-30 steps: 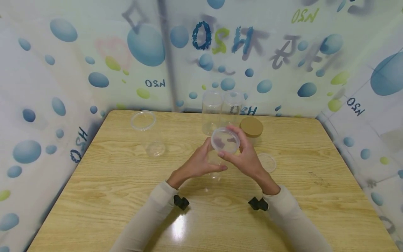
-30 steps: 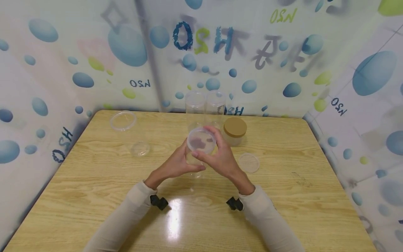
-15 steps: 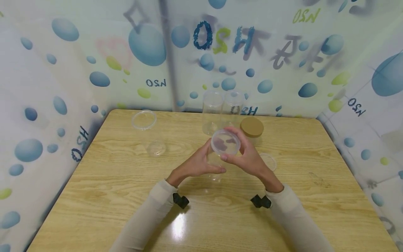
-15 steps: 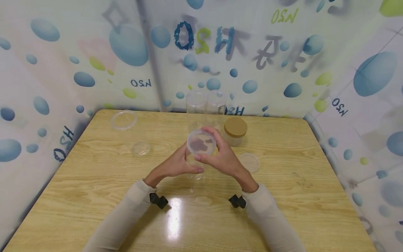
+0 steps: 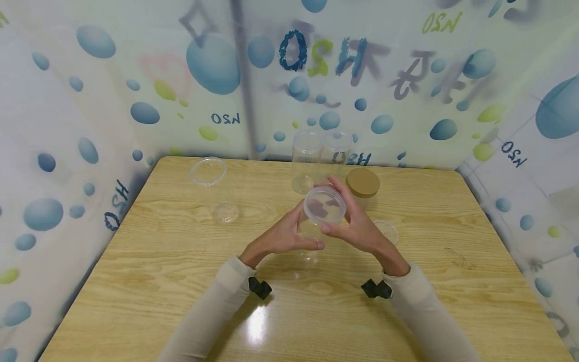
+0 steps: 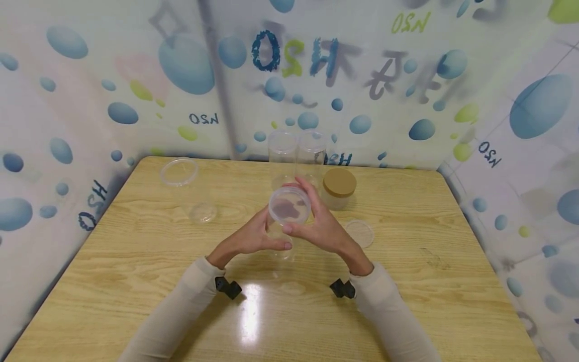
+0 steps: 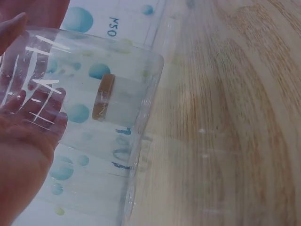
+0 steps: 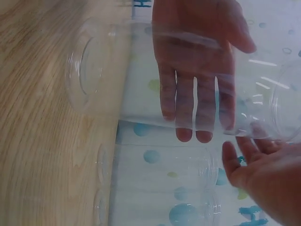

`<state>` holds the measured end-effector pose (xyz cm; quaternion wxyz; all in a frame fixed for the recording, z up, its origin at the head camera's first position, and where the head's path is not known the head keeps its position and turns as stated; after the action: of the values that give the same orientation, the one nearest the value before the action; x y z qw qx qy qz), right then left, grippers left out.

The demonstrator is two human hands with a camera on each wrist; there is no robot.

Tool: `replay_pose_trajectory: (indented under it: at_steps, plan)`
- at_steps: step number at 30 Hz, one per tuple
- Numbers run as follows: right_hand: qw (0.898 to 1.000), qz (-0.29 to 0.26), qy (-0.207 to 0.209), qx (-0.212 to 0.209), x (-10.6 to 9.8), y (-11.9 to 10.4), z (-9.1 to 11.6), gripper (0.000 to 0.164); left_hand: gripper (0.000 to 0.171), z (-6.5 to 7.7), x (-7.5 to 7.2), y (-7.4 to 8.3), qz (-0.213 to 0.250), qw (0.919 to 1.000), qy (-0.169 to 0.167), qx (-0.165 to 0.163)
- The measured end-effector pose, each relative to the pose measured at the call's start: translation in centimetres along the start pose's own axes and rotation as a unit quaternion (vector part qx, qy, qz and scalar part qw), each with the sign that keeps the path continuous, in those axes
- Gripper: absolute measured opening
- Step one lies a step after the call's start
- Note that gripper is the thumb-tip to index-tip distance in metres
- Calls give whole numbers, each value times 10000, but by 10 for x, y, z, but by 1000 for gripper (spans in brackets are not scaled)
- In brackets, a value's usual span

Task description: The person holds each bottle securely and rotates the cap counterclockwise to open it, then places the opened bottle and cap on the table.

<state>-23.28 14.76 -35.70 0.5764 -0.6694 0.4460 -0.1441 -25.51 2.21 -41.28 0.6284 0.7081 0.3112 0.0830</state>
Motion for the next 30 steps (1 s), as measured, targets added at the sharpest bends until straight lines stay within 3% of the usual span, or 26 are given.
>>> replay_pose_trajectory:
  at_steps: [3,7,11,14,17,20,25,30]
  plan:
    - [9998,101,173,-56,-1,-1,1,97,104,1,-1,-1,-86,9997,181,-160]
    - [9937,771,818,18,-6,-4,4,93,93,2,-2,-6,-388,9964,625,-433]
    - [9691,1876,1562,359,-10,-10,8,82,91,2,-5,-8,-840,9878,1164,-602]
    - [9451,2646,1836,561,-10,-16,9,80,92,2,-7,-6,-1240,9794,1502,-533]
    - [9280,3110,1947,645,-8,-21,8,80,89,0,-7,-1,-1692,9700,1700,-403]
    - [9184,3319,2035,707,-7,-24,7,79,88,0,-6,3,-1933,9649,1742,-346]
    - [9115,3488,1997,873,-6,-25,6,80,89,0,-5,3,-1961,9653,1673,-414]
    - [9122,3588,1707,1002,-6,-27,5,83,90,2,-6,1,-1958,9667,1601,-400]
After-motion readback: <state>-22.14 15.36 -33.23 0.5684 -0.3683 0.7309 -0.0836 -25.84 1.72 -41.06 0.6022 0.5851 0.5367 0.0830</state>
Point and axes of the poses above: each hand's wrist, its own z-axis away from the middle knuckle, its own x-axis out of the palm, y = z × x, the point moved 7 cm from there along -z, towards the middle knuckle, and after that the axes turned 12 degrees about -y, right-handed, at the moved point
